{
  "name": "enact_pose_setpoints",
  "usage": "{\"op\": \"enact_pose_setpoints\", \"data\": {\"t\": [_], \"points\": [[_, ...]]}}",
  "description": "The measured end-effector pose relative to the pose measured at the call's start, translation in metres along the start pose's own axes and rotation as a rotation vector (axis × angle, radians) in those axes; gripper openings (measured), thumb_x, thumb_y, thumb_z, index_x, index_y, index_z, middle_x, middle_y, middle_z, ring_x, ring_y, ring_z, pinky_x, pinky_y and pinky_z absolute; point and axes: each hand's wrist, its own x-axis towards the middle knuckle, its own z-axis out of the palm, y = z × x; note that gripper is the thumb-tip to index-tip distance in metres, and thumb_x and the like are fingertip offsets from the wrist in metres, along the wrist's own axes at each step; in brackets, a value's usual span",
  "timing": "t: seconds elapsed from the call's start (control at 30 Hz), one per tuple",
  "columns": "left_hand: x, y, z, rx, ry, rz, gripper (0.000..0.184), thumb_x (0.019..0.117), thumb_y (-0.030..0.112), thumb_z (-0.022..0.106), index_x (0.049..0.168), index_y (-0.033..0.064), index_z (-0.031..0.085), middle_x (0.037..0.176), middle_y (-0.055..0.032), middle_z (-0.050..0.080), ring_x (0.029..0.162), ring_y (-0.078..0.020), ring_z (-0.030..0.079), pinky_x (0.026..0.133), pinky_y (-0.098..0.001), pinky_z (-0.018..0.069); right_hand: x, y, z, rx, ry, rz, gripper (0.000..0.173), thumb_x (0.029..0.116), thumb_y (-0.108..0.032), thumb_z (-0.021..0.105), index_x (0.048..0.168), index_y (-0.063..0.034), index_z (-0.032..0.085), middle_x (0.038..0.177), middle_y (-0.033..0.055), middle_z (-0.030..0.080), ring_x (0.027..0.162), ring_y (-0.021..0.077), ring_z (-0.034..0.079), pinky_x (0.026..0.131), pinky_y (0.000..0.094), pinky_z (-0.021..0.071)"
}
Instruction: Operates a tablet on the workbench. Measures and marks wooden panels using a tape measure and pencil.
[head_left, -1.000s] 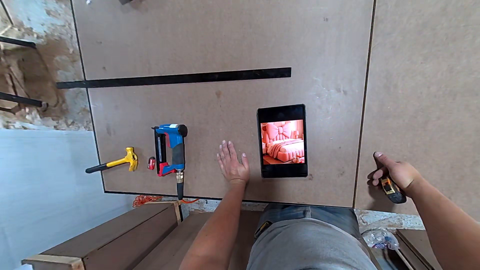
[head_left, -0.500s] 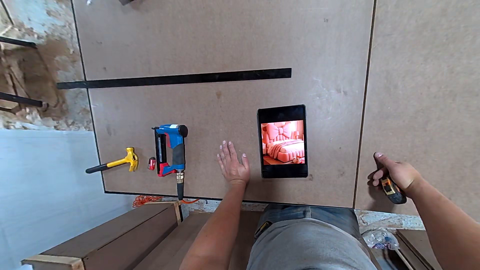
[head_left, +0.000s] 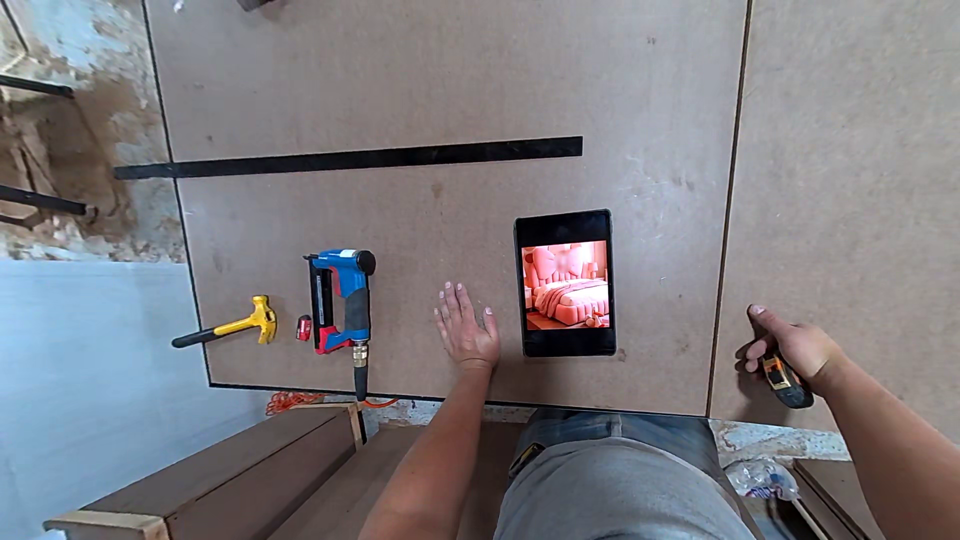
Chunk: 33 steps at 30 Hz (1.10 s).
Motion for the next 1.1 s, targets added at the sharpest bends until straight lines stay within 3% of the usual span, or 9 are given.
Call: {"op": "enact_pose_setpoints", "data": {"t": [0.53,0.87,1.1], "points": [[-0.001,0.002,0.001,-0.009,-0.031,-0.030,0.069,0.1042,0.047,0.026,0.165,0.0147,0.021,0.174,-0.0051,0.013,0.160,-0.0241,0.011,0.129,-0.0513,0.0095,0.006,0.003,-0.003,0.035,-0.030,0.015,0.089,0.0980,-0.078,0.032,0.079,0.0000,0.069,0.072,0.0158,0.073,0.064,0.0309,0.073,0.062,0.0476,0.0623],[0.000,0.004,-0.005,-0.029,-0.062,-0.044,0.070,0.1049,0.049,0.026,0.165,0.0134,0.022,0.174,-0.0065,0.013,0.160,-0.0252,0.010,0.129,-0.0532,0.0086,0.003,0.004,-0.003,0.002,-0.028,-0.049,0.086,0.0996,-0.075,0.033,0.085,0.0000,0.072,0.077,0.0149,0.075,0.069,0.0295,0.074,0.068,0.0481,0.0623],[-0.002,0.012,-0.019,-0.092,-0.097,-0.055,0.066,0.1073,0.044,0.032,0.165,0.0115,0.023,0.173,-0.0108,0.013,0.160,-0.0309,0.012,0.128,-0.0579,0.0091,-0.023,0.029,-0.005,-0.076,0.028,-0.278,0.087,0.0995,-0.078,0.024,0.090,-0.0094,0.077,0.072,0.0084,0.071,0.067,0.0231,0.067,0.067,0.0455,0.0565]]}}
